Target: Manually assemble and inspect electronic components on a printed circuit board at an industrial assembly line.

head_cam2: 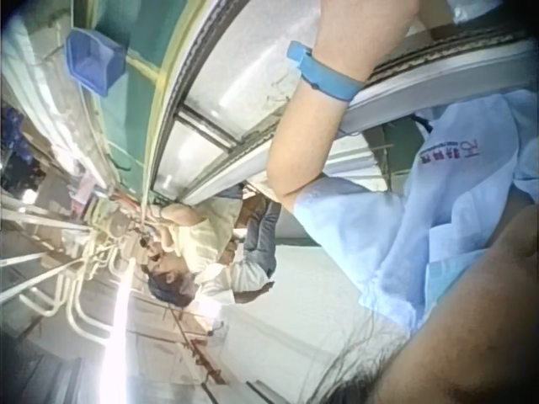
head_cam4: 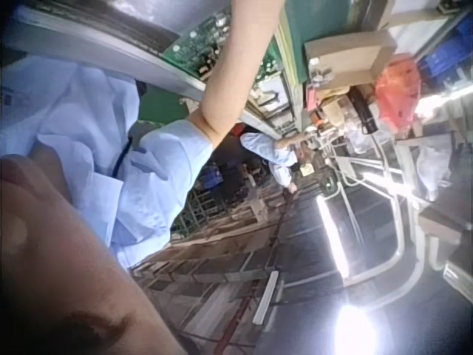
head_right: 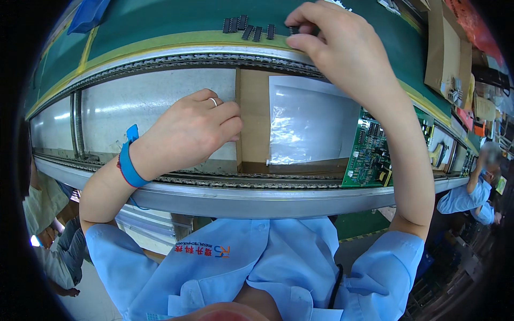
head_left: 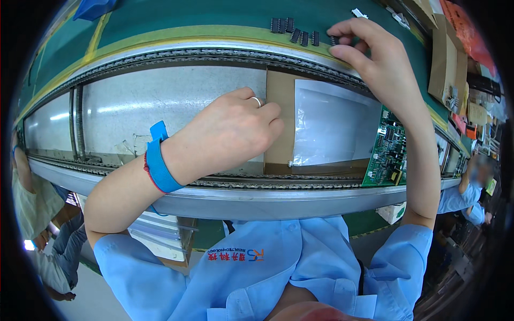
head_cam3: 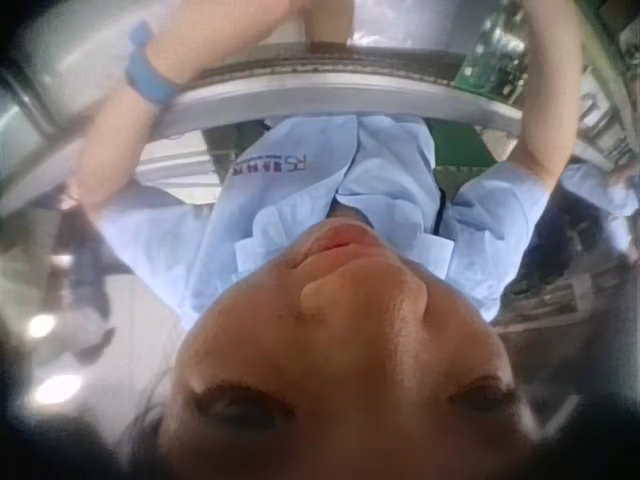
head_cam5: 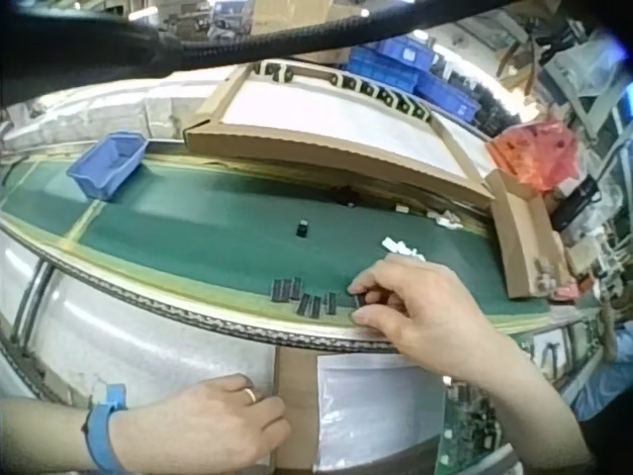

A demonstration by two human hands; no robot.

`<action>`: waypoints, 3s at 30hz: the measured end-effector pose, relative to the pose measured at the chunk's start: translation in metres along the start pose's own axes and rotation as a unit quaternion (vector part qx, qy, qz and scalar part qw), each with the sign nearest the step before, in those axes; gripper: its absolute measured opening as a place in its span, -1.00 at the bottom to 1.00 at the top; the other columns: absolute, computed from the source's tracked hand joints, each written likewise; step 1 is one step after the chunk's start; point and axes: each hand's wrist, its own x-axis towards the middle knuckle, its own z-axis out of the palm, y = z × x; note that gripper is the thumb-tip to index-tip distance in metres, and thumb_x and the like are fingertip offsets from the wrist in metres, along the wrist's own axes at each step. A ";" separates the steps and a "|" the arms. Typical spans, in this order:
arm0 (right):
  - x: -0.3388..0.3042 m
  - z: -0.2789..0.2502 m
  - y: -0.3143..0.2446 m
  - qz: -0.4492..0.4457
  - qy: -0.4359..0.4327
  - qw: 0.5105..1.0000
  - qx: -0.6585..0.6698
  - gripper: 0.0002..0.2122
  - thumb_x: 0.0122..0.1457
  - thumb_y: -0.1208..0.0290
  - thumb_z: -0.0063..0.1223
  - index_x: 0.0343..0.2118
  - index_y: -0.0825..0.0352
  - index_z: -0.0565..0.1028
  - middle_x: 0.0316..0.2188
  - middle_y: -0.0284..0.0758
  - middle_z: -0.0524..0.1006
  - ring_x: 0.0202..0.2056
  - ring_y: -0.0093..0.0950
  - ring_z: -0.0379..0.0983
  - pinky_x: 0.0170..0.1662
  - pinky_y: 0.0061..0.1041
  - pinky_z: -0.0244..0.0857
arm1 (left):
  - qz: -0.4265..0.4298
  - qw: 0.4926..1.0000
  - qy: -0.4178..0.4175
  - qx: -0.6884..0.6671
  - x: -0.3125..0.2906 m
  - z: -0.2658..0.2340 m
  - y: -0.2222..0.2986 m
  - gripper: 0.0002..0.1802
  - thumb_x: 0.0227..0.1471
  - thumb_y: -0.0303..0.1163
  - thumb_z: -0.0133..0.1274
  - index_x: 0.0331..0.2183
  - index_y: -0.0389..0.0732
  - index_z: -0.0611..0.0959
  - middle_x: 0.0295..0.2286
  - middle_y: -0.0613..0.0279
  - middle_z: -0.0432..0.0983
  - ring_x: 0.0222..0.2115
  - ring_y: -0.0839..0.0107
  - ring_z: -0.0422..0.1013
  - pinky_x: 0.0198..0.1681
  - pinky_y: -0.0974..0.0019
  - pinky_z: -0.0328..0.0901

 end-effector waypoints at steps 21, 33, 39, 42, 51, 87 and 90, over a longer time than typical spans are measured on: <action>-0.005 -0.023 -0.012 0.109 -0.031 0.981 -0.155 -0.81 0.09 0.36 0.11 -0.37 0.41 0.57 -0.48 -0.24 0.57 -0.42 -0.38 0.51 -0.29 -0.44 0.35 | 0.008 0.999 -0.026 0.018 0.002 -0.001 -0.002 -0.82 -0.13 -0.38 0.17 -0.46 -0.19 0.50 -0.44 0.21 0.43 -0.45 0.27 0.44 -0.22 0.27 0.33; -0.002 -0.028 -0.024 0.104 -0.071 0.962 -0.242 -0.83 0.10 0.38 0.13 -0.38 0.41 0.56 -0.47 -0.27 0.58 -0.38 -0.40 0.53 -0.26 -0.46 0.35 | 0.018 1.000 -0.011 0.017 0.001 0.003 0.001 -0.84 -0.12 -0.41 0.16 -0.47 -0.19 0.50 -0.44 0.21 0.44 -0.47 0.26 0.44 -0.21 0.27 0.33; -0.011 -0.053 -0.053 0.141 -0.075 0.968 -0.195 -0.85 -0.01 0.48 0.10 -0.54 0.50 0.57 -0.60 -0.06 0.55 -0.50 -0.22 0.53 -0.33 -0.34 0.41 | 0.041 0.999 -0.016 -0.020 0.004 -0.003 -0.002 -0.83 -0.10 -0.41 0.17 -0.46 -0.20 0.50 -0.41 0.19 0.44 -0.45 0.19 0.43 -0.24 0.23 0.32; -0.045 -0.069 -0.049 0.247 -0.025 0.958 -0.143 -0.82 0.03 0.41 0.16 -0.43 0.45 0.57 -0.60 -0.20 0.55 -0.51 -0.23 0.49 -0.36 -0.35 0.36 | 0.018 0.999 -0.026 -0.042 0.003 -0.006 -0.001 -0.81 -0.13 -0.45 0.19 -0.40 -0.22 0.53 -0.37 0.20 0.46 -0.40 0.17 0.41 -0.25 0.20 0.31; -0.204 -0.041 -0.024 0.402 0.064 0.912 0.058 -0.95 0.06 0.57 0.18 -0.44 0.44 0.55 -0.61 -0.43 0.50 -0.57 -0.74 0.33 -0.50 -0.69 0.20 | -0.011 0.999 -0.022 -0.041 0.012 0.000 0.005 -0.74 -0.17 -0.48 0.22 -0.32 -0.23 0.58 -0.32 0.23 0.49 -0.36 0.18 0.40 -0.27 0.21 0.32; -0.188 -0.020 -0.033 0.479 0.003 0.878 -0.004 -0.92 -0.01 0.52 0.21 -0.49 0.42 0.56 -0.68 -0.33 0.50 -0.64 -0.63 0.39 -0.52 -0.63 0.25 | -0.027 0.994 -0.102 -0.031 0.005 0.001 0.009 -0.67 -0.16 -0.51 0.18 -0.25 -0.27 0.56 -0.22 0.12 0.47 -0.16 0.06 0.39 -0.16 0.13 0.35; -0.186 -0.022 -0.032 0.488 -0.012 0.873 -0.001 -0.92 0.01 0.53 0.20 -0.48 0.43 0.56 -0.69 -0.34 0.50 -0.64 -0.65 0.39 -0.52 -0.64 0.24 | -0.024 0.994 -0.101 -0.031 0.005 0.002 0.009 -0.67 -0.16 -0.52 0.17 -0.24 -0.28 0.55 -0.22 0.11 0.47 -0.15 0.05 0.38 -0.15 0.13 0.35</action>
